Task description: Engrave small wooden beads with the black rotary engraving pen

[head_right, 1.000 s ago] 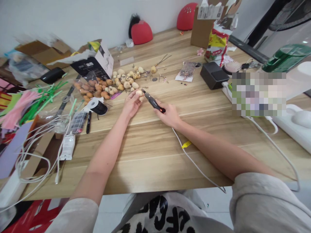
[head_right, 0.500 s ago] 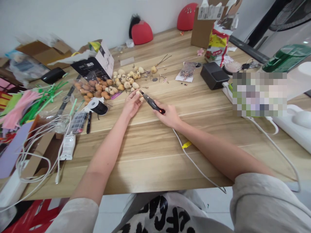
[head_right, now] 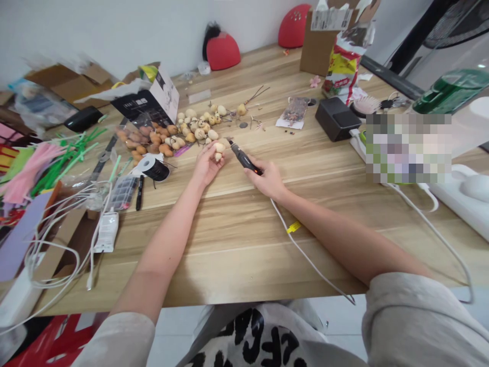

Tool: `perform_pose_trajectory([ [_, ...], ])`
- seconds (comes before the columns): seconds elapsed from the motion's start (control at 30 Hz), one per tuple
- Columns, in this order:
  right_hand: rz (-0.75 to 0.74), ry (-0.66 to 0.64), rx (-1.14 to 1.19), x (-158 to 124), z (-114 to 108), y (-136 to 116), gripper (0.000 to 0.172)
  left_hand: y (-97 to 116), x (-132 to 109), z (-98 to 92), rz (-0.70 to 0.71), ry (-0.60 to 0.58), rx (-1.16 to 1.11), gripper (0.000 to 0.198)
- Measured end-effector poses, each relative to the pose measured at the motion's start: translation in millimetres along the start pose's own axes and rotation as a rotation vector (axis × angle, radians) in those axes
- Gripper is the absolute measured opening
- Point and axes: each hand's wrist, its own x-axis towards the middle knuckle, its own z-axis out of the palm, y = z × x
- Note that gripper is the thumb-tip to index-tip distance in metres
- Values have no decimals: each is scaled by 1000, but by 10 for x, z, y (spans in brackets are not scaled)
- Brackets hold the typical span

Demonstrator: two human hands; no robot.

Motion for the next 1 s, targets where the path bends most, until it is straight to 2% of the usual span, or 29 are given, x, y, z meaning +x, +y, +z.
perform_pose_trajectory([
  [0.13,22,4,57,0,-2,-3,60,16,6,5,-18,17,-15,31],
  [0.33,20,1,41,0,0,-4,57,-27,23,1,45,37,-23,51],
  [0.77,-4,-15,-6,2,0,23,59,-22,25,-12,25,60,10,39],
  [0.9,-25,-22,-27,-2,-4,25,58,-8,-3,-8,27,36,29,44],
  [1.0,-42,-27,-26,-1,-5,35,57,-7,-10,-11,35,15,32,39],
])
